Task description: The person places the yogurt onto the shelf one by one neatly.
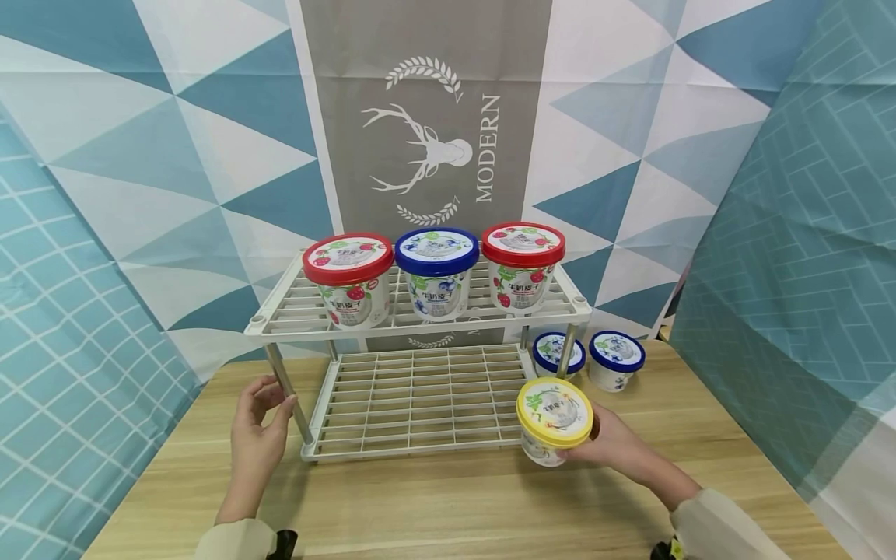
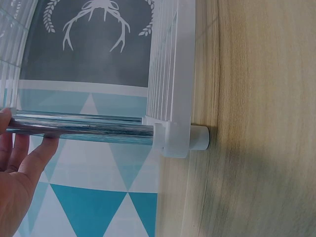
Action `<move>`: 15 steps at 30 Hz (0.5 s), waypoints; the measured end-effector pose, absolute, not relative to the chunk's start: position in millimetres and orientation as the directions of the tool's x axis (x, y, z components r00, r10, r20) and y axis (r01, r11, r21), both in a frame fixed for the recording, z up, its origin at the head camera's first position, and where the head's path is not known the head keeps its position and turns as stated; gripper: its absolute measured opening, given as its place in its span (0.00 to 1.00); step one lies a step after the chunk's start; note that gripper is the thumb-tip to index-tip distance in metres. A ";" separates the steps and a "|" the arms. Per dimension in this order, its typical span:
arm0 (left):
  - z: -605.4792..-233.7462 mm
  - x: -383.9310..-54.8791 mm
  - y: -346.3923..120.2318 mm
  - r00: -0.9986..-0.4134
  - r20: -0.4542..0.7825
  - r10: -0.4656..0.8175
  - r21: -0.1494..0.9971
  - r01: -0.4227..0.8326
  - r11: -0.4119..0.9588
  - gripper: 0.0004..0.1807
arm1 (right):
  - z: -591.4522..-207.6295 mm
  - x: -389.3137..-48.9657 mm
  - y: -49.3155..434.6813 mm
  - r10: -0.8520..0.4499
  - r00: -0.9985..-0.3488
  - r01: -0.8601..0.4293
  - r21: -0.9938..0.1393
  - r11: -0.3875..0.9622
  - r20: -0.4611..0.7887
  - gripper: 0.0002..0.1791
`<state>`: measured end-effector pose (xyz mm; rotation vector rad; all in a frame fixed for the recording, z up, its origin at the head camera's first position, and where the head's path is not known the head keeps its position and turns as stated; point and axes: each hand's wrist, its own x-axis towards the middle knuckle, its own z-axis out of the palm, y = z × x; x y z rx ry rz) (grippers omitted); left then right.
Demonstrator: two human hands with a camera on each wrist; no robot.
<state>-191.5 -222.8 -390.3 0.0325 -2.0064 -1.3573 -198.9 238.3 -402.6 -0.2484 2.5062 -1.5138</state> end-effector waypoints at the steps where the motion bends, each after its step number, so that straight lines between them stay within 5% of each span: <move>1: -390.3 -191.5 -222.8 -0.752 0.533 -0.389 0.822 0.351 0.449 0.21 | -402.6 -199.1 237.2 -0.250 -0.965 -0.045 -0.887 0.460 -0.081 0.49; 15: -402.4 -200.3 -229.8 -0.738 0.545 -0.398 0.821 0.373 0.433 0.21 | -403.6 -205.4 221.3 -0.308 -0.951 -0.108 -0.904 0.415 -0.028 0.49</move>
